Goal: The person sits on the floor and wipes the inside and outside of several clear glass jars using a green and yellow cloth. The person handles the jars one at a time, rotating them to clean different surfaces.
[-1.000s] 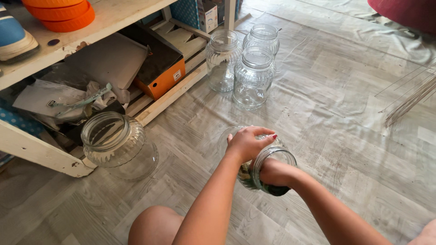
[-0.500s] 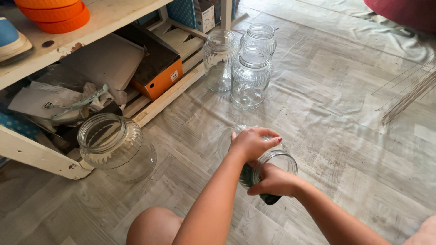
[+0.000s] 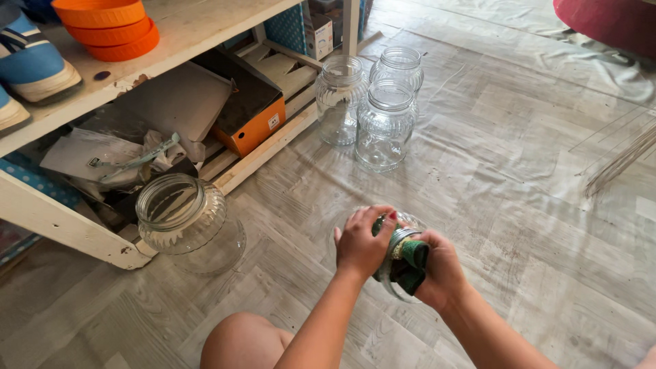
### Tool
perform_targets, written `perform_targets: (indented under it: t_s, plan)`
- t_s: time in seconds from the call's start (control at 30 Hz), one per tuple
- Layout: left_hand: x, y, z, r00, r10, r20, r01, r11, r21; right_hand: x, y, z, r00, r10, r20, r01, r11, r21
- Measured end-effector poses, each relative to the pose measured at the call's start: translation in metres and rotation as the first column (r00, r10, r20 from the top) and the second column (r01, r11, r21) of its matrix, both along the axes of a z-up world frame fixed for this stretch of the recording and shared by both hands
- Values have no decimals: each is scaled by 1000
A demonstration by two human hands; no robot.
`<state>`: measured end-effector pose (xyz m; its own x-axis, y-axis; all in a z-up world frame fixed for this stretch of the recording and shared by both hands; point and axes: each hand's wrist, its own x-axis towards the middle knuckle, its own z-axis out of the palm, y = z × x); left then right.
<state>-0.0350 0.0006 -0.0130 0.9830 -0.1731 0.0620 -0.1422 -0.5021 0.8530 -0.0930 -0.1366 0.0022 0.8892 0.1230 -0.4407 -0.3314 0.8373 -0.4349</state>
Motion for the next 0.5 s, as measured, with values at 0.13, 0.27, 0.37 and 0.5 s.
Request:
perform_targets:
  t_s: [0.13, 0.27, 0.37, 0.5]
  plan:
    - [4, -3, 10, 999, -32, 12, 32, 999, -22, 4, -22, -28, 874, 472, -114, -432, 647, -629]
    - [8, -18, 25, 987, -131, -91, 138, 988, 73, 15, -39, -44, 619, 720, -314, -474, 23, -880]
    - [14, -23, 35, 972, -209, -109, 221, 967, 124, 20, -41, -43, 737, 564, -372, -554, 190, -810]
    - [23, -11, 36, 978, -163, -130, 171, 983, 59, 21, -31, -39, 966, 154, -207, -205, 947, -249]
